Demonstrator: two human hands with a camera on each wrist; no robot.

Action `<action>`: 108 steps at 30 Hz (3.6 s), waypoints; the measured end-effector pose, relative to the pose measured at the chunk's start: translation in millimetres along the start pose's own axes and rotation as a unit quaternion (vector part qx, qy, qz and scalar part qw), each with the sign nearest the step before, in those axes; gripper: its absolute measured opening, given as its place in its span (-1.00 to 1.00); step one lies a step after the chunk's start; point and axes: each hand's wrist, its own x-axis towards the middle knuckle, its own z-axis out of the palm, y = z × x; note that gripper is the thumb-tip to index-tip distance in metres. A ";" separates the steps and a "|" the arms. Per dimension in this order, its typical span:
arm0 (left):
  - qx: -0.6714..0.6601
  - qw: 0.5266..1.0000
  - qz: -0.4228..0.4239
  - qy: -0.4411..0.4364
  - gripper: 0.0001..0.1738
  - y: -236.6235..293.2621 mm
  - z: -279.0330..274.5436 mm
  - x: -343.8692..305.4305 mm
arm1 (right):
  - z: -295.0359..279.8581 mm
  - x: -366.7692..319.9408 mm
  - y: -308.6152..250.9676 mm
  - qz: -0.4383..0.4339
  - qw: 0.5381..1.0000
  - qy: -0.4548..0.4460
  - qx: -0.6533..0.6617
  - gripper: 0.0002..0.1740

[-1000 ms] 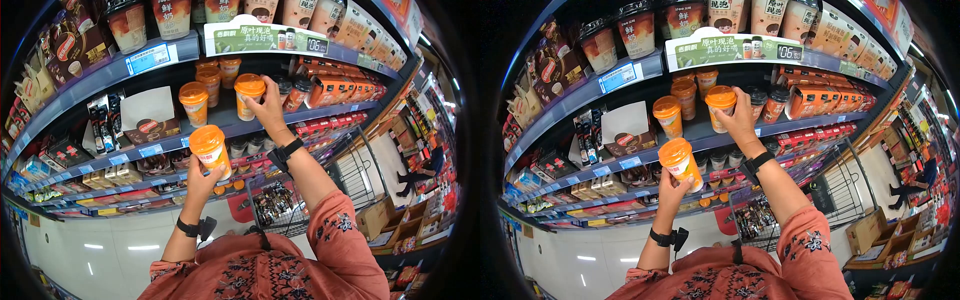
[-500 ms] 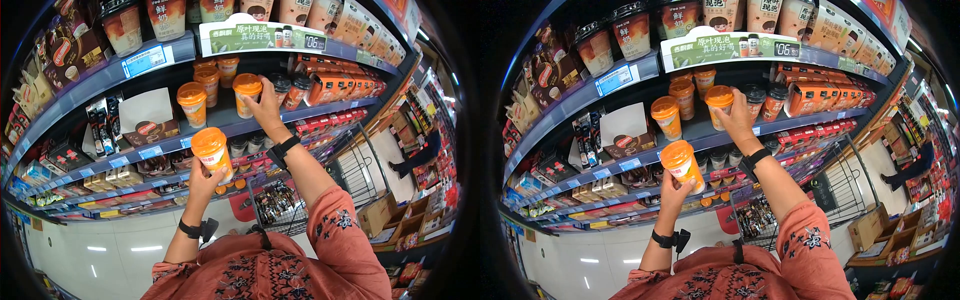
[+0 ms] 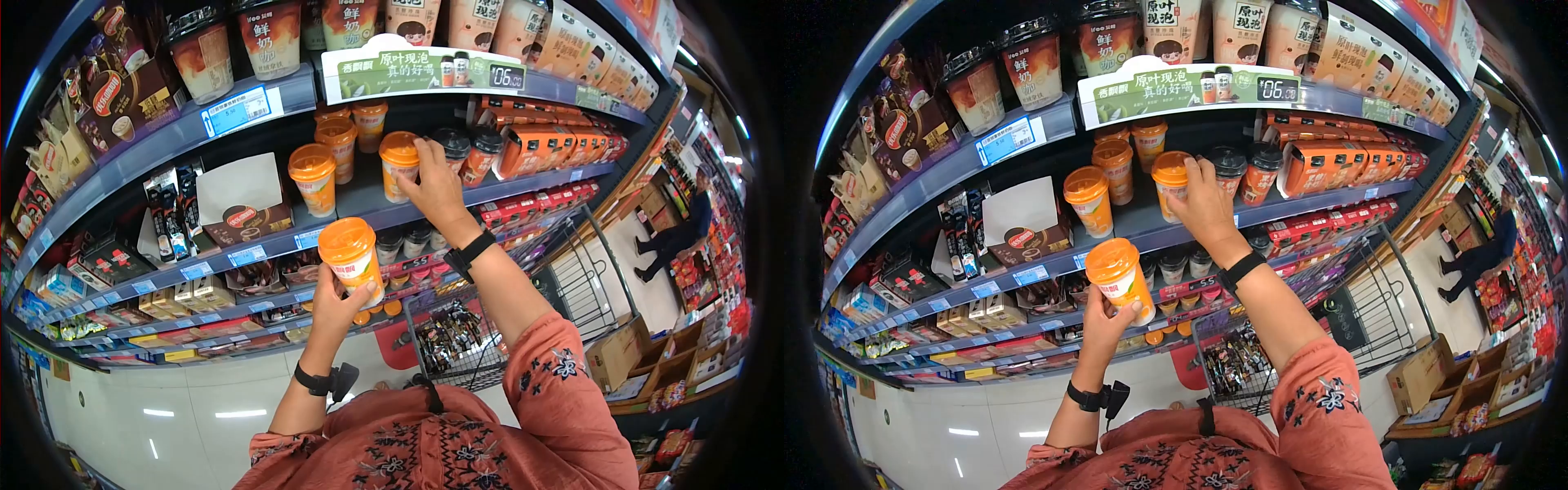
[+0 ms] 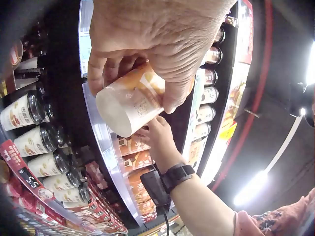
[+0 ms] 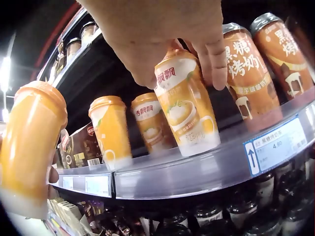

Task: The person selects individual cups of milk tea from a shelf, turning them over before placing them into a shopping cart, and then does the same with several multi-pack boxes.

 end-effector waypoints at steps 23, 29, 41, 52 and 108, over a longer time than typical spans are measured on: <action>0.283 0.944 0.116 -0.124 -0.26 8.6 17.3 27.1 | -77.7 -137.5 -53.5 0.334 0.621 -0.154 0.692 -0.29; 0.493 0.781 0.362 0.129 -0.36 87.9 5.6 81.8 | -84.1 -162.9 -20.1 0.327 0.620 -0.136 0.701 -0.31; 0.678 0.682 0.248 0.114 -0.45 82.1 -20.1 155.8 | -133.3 -195.9 27.9 0.356 0.491 -0.123 0.785 -0.28; 0.667 0.657 0.319 0.145 -0.36 105.9 34.6 115.2 | -150.8 -215.6 74.3 0.350 0.532 -0.120 0.762 -0.27; 0.061 0.991 0.113 -0.032 -0.23 106.1 1.3 122.4 | -156.1 -202.2 -37.0 0.539 0.452 -0.239 0.670 -0.32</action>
